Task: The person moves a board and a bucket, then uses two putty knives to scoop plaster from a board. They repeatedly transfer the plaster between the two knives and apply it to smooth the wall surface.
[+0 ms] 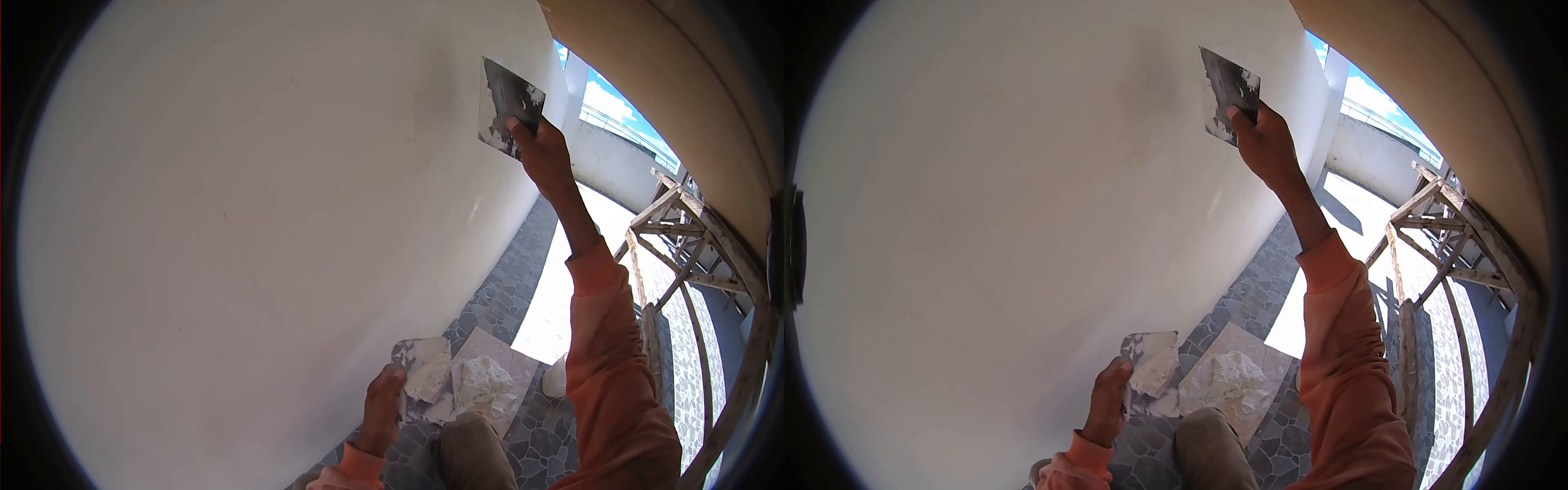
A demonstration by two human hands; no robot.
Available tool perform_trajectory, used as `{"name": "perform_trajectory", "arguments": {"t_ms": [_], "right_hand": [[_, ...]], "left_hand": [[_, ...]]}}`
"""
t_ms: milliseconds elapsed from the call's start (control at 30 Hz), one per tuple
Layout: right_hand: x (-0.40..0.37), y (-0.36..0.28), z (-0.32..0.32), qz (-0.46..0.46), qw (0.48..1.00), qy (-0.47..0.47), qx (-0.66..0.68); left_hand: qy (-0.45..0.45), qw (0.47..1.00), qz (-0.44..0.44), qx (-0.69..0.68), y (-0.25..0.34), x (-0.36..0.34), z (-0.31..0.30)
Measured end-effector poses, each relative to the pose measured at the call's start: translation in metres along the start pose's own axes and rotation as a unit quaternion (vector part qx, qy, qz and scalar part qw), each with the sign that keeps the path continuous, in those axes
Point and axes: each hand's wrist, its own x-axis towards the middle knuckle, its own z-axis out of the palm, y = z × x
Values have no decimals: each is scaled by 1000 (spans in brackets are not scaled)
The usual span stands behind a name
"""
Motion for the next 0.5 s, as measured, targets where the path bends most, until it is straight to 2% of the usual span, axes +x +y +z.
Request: {"name": "perform_trajectory", "arguments": {"t_ms": [67, 100, 200, 267, 300, 400, 467, 500], "right_hand": [[5, 5, -3, -33, 999, 22, -1], [3, -4, -5, -6, 1000, 6, -12], [2, -14, -4, -69, 998, -1, -16], [-1, -12, -6, -56, 998, 4, -27], [-4, -10, -7, -48, 998, 6, -32], [-32, 3, -13, 72, 996, -45, -28], [-64, 31, 0, 57, 998, -3, 20], [-81, 59, 8, 114, 991, -4, 71]], "left_hand": [[8, 1000, -8, -4, 1, 0, 0], [11, 1000, -2, 5, 2, 0, 2], [12, 1000, 12, 15, 7, -3, 10], [3, 1000, 15, 2, 8, -5, 8], [2, 1000, 15, -1, 10, -7, 9], [7, 1000, 8, -4, 13, -8, 12], [20, 1000, 6, 5, 12, -6, 12], [10, 1000, 5, 0, 13, -7, 13]]}}
